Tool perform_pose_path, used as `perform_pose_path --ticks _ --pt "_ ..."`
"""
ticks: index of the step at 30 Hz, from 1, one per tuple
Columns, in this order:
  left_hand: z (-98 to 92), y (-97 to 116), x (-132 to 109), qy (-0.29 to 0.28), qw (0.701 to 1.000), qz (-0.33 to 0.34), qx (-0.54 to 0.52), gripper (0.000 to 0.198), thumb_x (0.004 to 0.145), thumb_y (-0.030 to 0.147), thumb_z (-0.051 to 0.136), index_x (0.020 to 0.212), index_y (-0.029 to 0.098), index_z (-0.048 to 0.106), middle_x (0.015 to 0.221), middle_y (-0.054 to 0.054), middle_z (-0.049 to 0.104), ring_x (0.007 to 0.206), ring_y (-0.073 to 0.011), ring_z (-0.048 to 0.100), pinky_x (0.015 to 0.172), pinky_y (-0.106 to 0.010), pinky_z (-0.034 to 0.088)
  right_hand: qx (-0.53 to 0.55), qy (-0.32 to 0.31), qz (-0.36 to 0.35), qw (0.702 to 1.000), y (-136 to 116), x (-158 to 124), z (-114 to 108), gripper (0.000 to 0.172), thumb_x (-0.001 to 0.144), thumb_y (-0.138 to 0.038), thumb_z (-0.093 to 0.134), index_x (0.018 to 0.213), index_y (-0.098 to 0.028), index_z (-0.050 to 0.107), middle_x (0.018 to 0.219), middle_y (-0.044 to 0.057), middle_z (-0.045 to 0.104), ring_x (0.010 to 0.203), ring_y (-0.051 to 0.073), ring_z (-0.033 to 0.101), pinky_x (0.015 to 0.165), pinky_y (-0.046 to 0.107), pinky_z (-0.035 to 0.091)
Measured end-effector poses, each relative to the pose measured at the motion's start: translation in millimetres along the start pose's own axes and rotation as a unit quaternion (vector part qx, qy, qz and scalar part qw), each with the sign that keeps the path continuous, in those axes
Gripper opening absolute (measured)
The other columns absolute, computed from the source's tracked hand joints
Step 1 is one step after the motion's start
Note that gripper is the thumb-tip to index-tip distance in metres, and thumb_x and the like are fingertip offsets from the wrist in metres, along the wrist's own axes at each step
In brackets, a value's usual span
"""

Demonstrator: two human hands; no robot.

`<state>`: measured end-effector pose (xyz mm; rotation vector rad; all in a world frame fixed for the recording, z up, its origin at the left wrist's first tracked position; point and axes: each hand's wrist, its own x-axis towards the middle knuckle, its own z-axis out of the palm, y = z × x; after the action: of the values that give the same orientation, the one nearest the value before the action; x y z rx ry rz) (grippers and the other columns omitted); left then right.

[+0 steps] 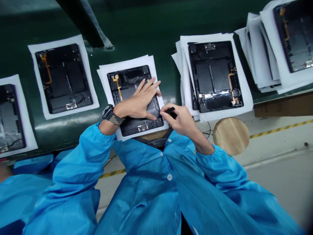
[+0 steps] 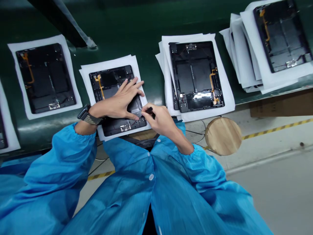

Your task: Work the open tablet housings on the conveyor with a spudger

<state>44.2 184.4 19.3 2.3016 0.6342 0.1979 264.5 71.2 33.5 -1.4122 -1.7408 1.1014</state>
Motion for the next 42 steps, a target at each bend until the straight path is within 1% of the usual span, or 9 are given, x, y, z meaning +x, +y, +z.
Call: perform_pose_path --ticks 6,10,13,18,25,29,34,38,42 --pt "2.5 -3 0 0.010 1.000 -0.004 -0.004 0.079 0.075 0.066 0.087 0.131 0.021 0.054 0.178 -0.020 0.022 0.168 -0.0439 0.001 0.134 -0.070 -0.003 0.036 -0.021 0.005 0.999 1 1 -1 0.014 0.099 -0.031 0.066 0.094 -0.019 0.070 0.077 0.002 0.072 0.068 0.017 0.064 0.060 0.028 0.043" --pt "2.7 -3 0 0.014 1.000 -0.002 0.001 0.079 0.074 0.064 0.089 0.131 0.020 0.055 0.178 -0.021 0.023 0.168 -0.0440 0.003 0.134 -0.070 -0.002 0.025 -0.010 0.006 1.000 3 -1 0 0.014 0.099 -0.031 0.066 0.095 -0.019 0.070 0.079 0.002 0.073 0.065 0.016 0.063 0.056 0.027 0.041" --pt "2.3 -3 0 0.009 1.000 0.004 0.008 0.080 0.074 0.063 0.089 0.133 0.020 0.055 0.178 -0.022 0.022 0.168 -0.0431 0.002 0.134 -0.070 -0.002 0.013 0.000 -0.001 1.000 3 -2 1 0.012 0.099 -0.029 0.065 0.094 -0.019 0.070 0.082 0.002 0.074 0.067 0.016 0.064 0.058 0.027 0.042" --pt "-0.9 -2 -1 -0.006 1.000 0.006 0.007 0.081 0.078 0.066 0.083 0.138 0.020 0.053 0.179 -0.021 0.018 0.168 -0.0425 -0.001 0.133 -0.069 -0.005 -0.011 0.002 -0.016 1.000 0 -3 0 0.012 0.099 -0.028 0.064 0.093 -0.019 0.070 0.085 0.003 0.074 0.072 0.017 0.065 0.060 0.027 0.043" --pt "-5.3 4 -1 -0.014 1.000 -0.008 -0.011 0.068 0.086 0.065 0.075 0.133 0.021 0.053 0.179 -0.019 0.018 0.169 -0.0413 -0.002 0.133 -0.069 -0.007 0.011 -0.007 -0.001 1.000 -2 -5 -1 0.013 0.100 -0.030 0.066 0.093 -0.020 0.070 0.081 0.002 0.073 0.071 0.017 0.065 0.062 0.028 0.043" --pt "-7.2 9 0 -0.026 0.999 -0.024 0.000 0.073 0.084 0.069 0.075 0.132 0.020 0.052 0.179 -0.021 0.017 0.169 -0.0401 -0.004 0.134 -0.064 -0.008 0.032 -0.003 -0.008 0.999 -1 -5 0 0.013 0.100 -0.029 0.067 0.093 -0.019 0.071 0.081 0.002 0.073 0.071 0.017 0.066 0.065 0.028 0.046" --pt "-7.4 8 0 -0.035 0.999 -0.021 0.015 0.081 0.080 0.075 0.075 0.133 0.018 0.052 0.180 -0.023 0.015 0.169 -0.0399 -0.006 0.134 -0.064 -0.008 -0.003 0.008 -0.032 0.999 2 -4 1 0.015 0.101 -0.031 0.065 0.094 -0.019 0.072 0.084 0.003 0.074 0.072 0.018 0.065 0.067 0.029 0.046" --pt "-0.9 4 1 -0.017 0.999 -0.008 0.025 0.081 0.078 0.070 0.081 0.134 0.018 0.053 0.179 -0.023 0.017 0.168 -0.0415 -0.004 0.134 -0.068 -0.006 -0.026 0.009 -0.026 0.999 4 -5 0 0.015 0.101 -0.032 0.065 0.094 -0.020 0.071 0.087 0.004 0.075 0.077 0.020 0.067 0.069 0.030 0.047" --pt "1.3 10 -4 0.042 0.998 0.003 0.052 0.076 0.076 0.055 0.090 0.134 0.021 0.055 0.180 -0.019 0.017 0.168 -0.0424 -0.001 0.133 -0.072 -0.003 0.004 0.001 -0.008 1.000 4 -4 -1 0.014 0.100 -0.032 0.067 0.094 -0.020 0.071 0.085 0.003 0.074 0.075 0.019 0.066 0.069 0.031 0.048"
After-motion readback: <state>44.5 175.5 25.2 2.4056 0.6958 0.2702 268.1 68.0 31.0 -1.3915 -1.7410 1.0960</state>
